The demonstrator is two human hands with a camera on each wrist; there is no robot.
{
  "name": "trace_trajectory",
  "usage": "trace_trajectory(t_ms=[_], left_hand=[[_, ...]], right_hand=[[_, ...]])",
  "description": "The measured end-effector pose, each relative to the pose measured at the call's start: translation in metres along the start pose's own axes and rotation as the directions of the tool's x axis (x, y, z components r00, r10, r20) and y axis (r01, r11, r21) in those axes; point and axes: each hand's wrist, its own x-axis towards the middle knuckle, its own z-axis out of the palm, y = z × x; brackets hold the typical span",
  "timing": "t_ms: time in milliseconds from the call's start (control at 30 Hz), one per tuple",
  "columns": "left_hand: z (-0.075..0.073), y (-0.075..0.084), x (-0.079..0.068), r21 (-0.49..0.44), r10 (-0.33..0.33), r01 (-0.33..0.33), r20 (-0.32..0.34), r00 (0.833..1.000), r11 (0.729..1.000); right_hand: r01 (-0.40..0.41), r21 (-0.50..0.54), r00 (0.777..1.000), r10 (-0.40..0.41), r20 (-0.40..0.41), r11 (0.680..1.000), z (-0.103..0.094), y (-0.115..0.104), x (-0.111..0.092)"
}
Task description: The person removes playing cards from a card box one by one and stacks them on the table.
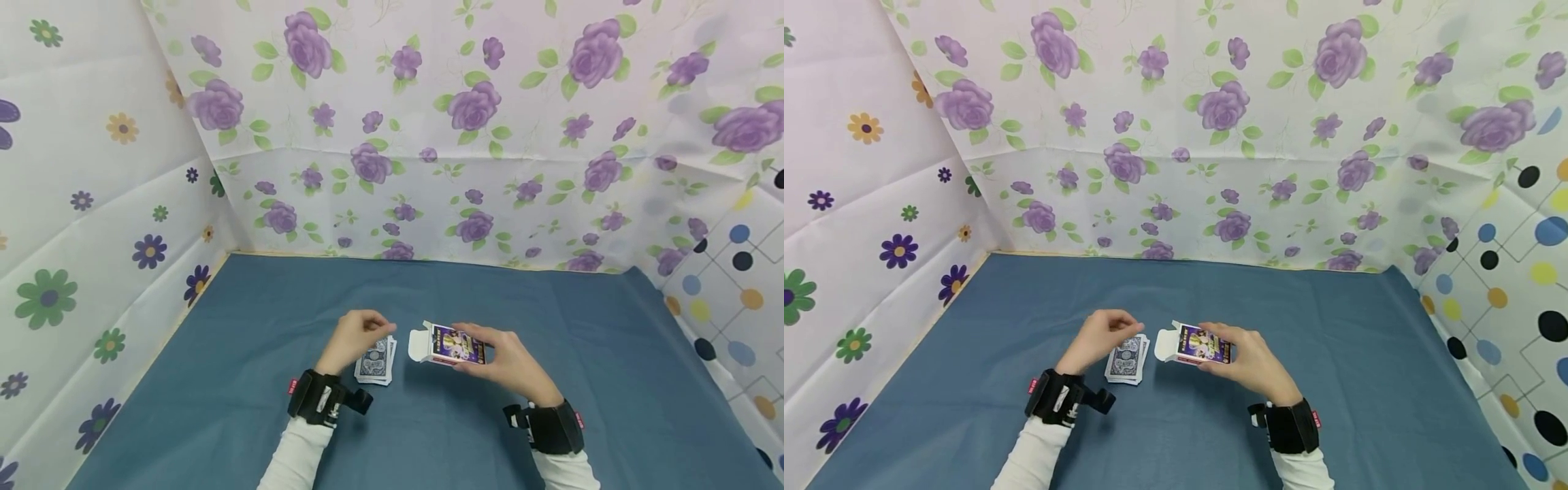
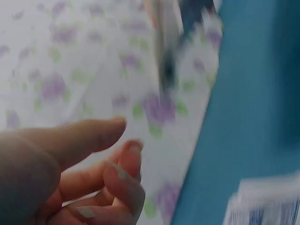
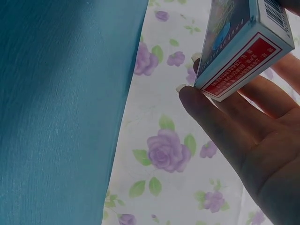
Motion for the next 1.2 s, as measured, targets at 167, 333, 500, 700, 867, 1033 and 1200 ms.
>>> trace_trajectory(t_ms=[167, 333, 500, 700, 867, 1033, 1200], left_hand=[[0.017, 0.026, -0.006, -0.032, 0.091, -0.087, 0.143, 0.986, 0.996], [0.034, 0.03, -0.006, -0.016, 0.109, -0.108, 0.141, 0.984, 0.994], [0.041, 0.029, -0.007, -0.003, 0.103, -0.103, 0.125, 0.987, 0.995], [0.041, 0.029, -0.007, -0.033, 0.068, -0.063, 0.159, 0.985, 0.997], [0.038, 0.029, -0.01, -0.118, 0.039, -0.013, 0.219, 0.975, 0.993], [0.034, 0.03, -0.01, -0.197, 0.024, 0.027, 0.249, 0.968, 0.98], [0.031, 0.03, -0.009, -0.235, 0.004, 0.064, 0.281, 0.96, 0.97]], right_hand=[[0.023, 0.002, 1.0, -0.023, 0.005, 1.0, 0.001, -0.003, 0.001], [0.031, -0.001, 0.999, -0.031, 0.015, 1.0, 0.001, -0.004, 0.0], [0.038, 0.012, 0.999, -0.038, 0.028, 0.999, 0.001, -0.006, -0.001], [0.06, -0.008, 0.998, -0.06, 0.015, 0.998, 0.0, -0.009, -0.001], [0.074, -0.02, 0.997, -0.074, 0.013, 0.997, 0.001, -0.012, 0.0], [0.074, -0.024, 0.997, -0.074, 0.014, 0.997, 0.001, -0.014, 0.0], [0.07, -0.028, 0.997, -0.069, 0.014, 0.997, 0.001, -0.013, 0.0]])
